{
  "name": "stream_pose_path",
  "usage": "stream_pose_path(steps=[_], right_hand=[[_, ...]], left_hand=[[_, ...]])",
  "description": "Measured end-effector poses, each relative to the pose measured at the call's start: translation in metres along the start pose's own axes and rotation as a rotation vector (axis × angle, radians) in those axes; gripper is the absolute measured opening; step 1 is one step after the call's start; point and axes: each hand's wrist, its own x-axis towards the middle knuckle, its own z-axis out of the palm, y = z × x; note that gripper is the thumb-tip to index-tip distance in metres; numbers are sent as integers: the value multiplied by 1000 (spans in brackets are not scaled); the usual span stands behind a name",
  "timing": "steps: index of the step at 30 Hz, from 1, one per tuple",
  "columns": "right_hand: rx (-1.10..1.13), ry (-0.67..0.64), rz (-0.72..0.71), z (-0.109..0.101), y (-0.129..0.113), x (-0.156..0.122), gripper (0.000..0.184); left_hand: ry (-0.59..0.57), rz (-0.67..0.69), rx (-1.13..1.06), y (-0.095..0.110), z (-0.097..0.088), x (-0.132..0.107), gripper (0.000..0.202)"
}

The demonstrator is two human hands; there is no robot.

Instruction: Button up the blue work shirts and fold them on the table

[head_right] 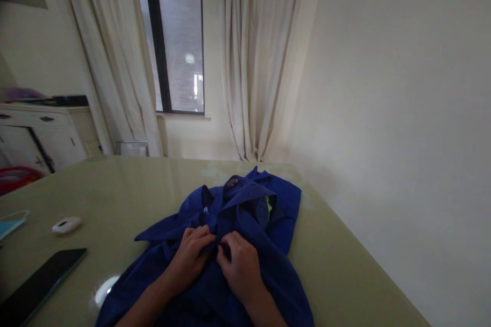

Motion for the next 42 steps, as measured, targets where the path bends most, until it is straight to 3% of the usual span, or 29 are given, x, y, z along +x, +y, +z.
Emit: stream_pose_path(steps=[9,15,19,21,24,27,30,32,35,38,40,42], right_hand=[[125,134,47,0,6,3,21],[324,167,124,-4,7,8,25],[425,150,167,-6,5,5,31],[437,82,138,-6,3,-2,25],[413,-159,86,-3,-3,-18,9],[378,-366,40,2,-11,-29,14],[408,-433,-34,4,-16,-28,8],[447,-434,-46,3,-17,-25,8],[472,-411,-6,3,-17,-20,9],[494,-324,38,2,-17,-18,15],[554,-217,51,-4,-17,-17,27],[682,-110,60,-18,-14,-16,38]], left_hand=[[-22,1,-60,3,-4,1,28],[59,-50,-137,2,-4,3,14],[130,-135,-164,-4,-5,3,19],[149,-171,-139,-8,-4,2,24],[156,-194,-15,-13,-2,2,26],[141,-157,173,-15,2,1,36],[103,-140,346,-14,3,1,48],[118,-131,415,-12,0,0,34],[247,-102,379,-10,-5,1,14],[402,-105,155,-13,-12,4,24],[489,-203,-27,-16,-23,6,35],[570,-387,-183,-18,-41,4,46]])
